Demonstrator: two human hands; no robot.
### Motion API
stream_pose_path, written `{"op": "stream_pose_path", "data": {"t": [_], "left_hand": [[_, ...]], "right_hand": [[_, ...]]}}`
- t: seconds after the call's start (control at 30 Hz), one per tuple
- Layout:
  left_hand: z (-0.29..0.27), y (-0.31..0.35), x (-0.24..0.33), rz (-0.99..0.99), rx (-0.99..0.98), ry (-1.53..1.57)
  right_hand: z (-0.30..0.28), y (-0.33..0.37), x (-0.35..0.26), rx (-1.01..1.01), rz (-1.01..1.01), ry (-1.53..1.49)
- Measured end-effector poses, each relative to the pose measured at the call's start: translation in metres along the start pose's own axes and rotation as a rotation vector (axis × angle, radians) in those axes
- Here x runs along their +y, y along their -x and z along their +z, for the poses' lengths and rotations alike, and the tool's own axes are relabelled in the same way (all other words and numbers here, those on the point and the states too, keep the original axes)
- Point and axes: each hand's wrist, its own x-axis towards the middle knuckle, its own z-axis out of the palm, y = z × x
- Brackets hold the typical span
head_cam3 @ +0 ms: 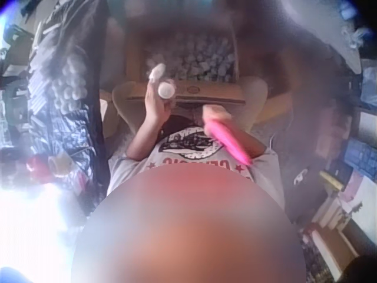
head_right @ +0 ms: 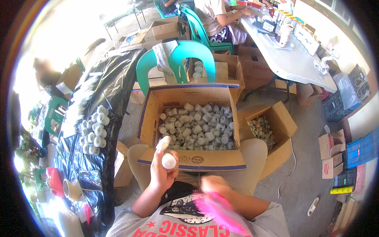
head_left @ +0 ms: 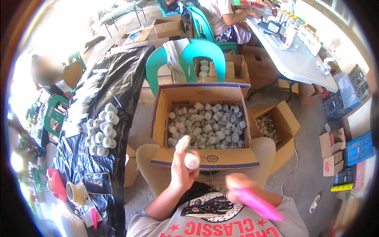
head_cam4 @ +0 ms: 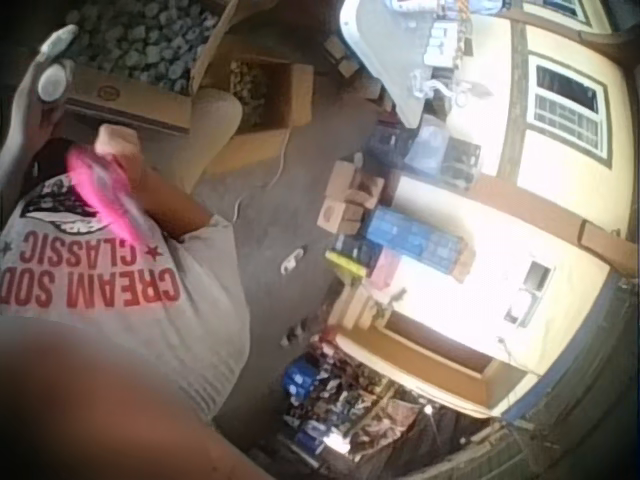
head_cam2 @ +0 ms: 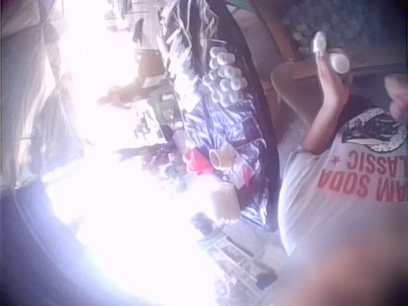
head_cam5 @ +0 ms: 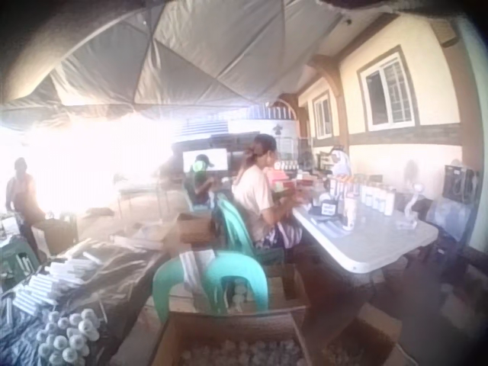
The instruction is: The person sits on the floor with a box of small white cylindrical components on their lap. Using pink-handled scissors, they repeatedly pick up each component, trim a protruding string or tab, and place the finished piece on a black plastic sheet to the left.
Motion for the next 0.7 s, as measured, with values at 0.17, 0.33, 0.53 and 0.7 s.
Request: {"op": "stream_pose_path", "data": {"t": [0.17, 0.33, 0.53, 0.7], "left_hand": [[-0.008, -0.005, 0.012, -0.364, -0.196, 0.481], [-0.013, -0.015, 0.015, -0.382, -0.196, 0.614], [-0.017, -0.024, 0.015, -0.412, -0.182, 1.092], [-0.023, -0.023, 0.015, -0.488, -0.142, 0.997]], "right_hand": [[-0.013, 0.001, 0.004, -0.414, 0.305, 0.197], [-0.019, -0.009, -0.012, -0.21, 0.259, 0.71], [-0.032, -0.014, 0.002, -0.297, 0.304, 0.985], [-0.037, -0.011, 0.003, -0.239, 0.529, 0.207]]}}
